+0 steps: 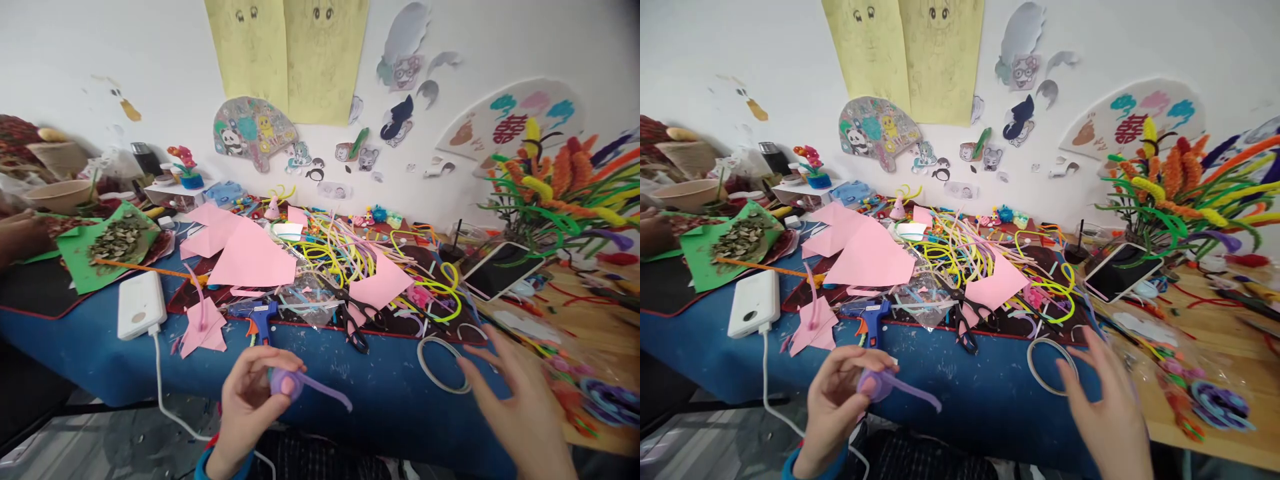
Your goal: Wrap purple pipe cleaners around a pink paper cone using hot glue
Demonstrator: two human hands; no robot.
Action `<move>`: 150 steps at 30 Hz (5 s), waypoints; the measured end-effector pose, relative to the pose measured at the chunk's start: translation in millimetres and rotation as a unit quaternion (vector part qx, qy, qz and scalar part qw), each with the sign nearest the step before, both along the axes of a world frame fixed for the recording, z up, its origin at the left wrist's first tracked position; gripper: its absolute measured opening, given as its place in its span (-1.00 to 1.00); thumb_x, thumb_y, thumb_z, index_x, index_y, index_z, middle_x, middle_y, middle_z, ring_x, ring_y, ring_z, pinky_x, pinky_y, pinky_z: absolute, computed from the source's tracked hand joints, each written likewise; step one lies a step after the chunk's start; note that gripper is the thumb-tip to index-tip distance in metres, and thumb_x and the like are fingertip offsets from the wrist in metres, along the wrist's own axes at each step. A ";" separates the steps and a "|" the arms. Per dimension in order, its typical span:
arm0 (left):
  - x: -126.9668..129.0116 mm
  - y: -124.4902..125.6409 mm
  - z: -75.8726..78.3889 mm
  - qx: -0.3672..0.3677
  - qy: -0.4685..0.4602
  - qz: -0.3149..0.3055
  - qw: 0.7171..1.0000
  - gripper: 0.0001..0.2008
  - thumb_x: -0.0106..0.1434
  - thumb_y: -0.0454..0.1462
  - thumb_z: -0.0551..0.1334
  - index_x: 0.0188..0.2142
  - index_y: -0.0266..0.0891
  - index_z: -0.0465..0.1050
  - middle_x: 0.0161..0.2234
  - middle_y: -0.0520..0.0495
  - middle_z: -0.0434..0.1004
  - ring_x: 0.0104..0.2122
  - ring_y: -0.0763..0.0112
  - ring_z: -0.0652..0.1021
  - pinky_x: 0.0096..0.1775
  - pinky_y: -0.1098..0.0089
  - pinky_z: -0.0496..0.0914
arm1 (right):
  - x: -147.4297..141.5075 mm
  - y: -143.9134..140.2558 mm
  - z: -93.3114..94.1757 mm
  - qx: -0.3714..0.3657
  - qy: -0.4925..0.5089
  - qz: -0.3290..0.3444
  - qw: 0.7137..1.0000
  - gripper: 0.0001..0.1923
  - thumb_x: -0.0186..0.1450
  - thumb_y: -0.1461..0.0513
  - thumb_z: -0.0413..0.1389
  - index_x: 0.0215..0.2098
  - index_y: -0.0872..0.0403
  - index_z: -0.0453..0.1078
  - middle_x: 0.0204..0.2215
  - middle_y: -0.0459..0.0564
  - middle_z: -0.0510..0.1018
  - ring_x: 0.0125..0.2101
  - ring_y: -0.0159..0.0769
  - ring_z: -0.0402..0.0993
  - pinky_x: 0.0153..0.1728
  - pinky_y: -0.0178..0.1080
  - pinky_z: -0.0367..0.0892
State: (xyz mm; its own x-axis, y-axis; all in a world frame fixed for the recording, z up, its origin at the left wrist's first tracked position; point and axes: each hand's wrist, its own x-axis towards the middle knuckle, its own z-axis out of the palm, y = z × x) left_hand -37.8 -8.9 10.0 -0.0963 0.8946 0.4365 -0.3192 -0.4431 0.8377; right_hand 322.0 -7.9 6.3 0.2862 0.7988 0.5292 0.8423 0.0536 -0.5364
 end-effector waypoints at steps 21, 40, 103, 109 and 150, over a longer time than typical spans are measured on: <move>34.1 -2.9 -12.1 0.088 0.020 -0.077 0.993 -0.79 0.26 -0.30 0.43 -0.10 -0.08 0.59 -0.12 -0.09 0.66 -0.11 0.20 0.68 -0.06 0.22 0.61 | -162.2 -25.3 21.8 0.106 0.158 0.406 0.894 -0.84 0.48 0.27 0.12 -0.01 -0.02 0.47 -0.36 -0.04 0.59 -0.44 -0.35 0.54 -0.43 -0.37 0.48; 40.3 -5.6 -12.4 0.026 -0.005 -0.121 0.992 -0.77 0.28 -0.33 0.41 -0.07 -0.07 0.59 0.06 -0.09 0.63 0.07 0.20 0.63 0.06 0.27 0.57 | -184.9 -34.3 10.7 0.079 0.288 0.300 0.906 -0.88 0.46 0.21 0.16 -0.12 -0.06 0.56 -0.37 -0.06 0.59 -0.42 -0.34 0.53 -0.46 -0.36 0.42; 41.5 -8.2 -28.9 0.011 0.007 -0.024 1.000 -0.82 0.47 -0.13 0.12 -0.06 -0.04 0.46 -0.18 -0.07 0.30 -0.19 0.24 0.42 -0.13 0.27 0.42 | -174.0 -0.2 45.1 0.005 0.164 0.381 0.910 -0.86 0.36 0.31 0.10 -0.34 0.02 0.45 -0.51 -0.14 0.58 -0.54 -0.42 0.47 -0.50 -0.41 0.36; 43.1 -7.4 -23.7 0.017 -0.006 -0.038 0.999 -0.86 0.45 -0.15 0.15 -0.07 -0.06 0.41 -0.20 -0.06 0.29 -0.20 0.27 0.40 -0.15 0.32 0.41 | -179.5 -1.8 44.2 -0.002 0.197 0.368 0.909 -0.88 0.28 0.30 0.16 -0.39 0.02 0.52 -0.52 -0.14 0.66 -0.59 -0.43 0.50 -0.57 -0.46 0.33; 41.4 37.1 -18.1 -0.178 -0.162 0.172 0.955 -0.64 0.16 -0.04 0.49 -0.14 -0.14 0.58 -0.14 -0.04 0.62 -0.10 0.32 0.59 -0.04 0.39 0.47 | -34.5 30.6 -19.8 -0.171 0.290 0.155 0.929 -0.27 -0.04 0.02 0.35 0.07 0.03 0.35 -0.18 0.05 0.53 -0.14 -0.05 0.52 -0.07 -0.08 0.45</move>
State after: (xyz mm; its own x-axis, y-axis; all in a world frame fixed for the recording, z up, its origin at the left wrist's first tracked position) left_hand 3.6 28.1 -8.1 -0.4894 0.8720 0.0087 -0.4738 -0.2743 0.8368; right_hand 287.5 22.7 -13.5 0.1717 0.9835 0.0572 0.3790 -0.0124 -0.9253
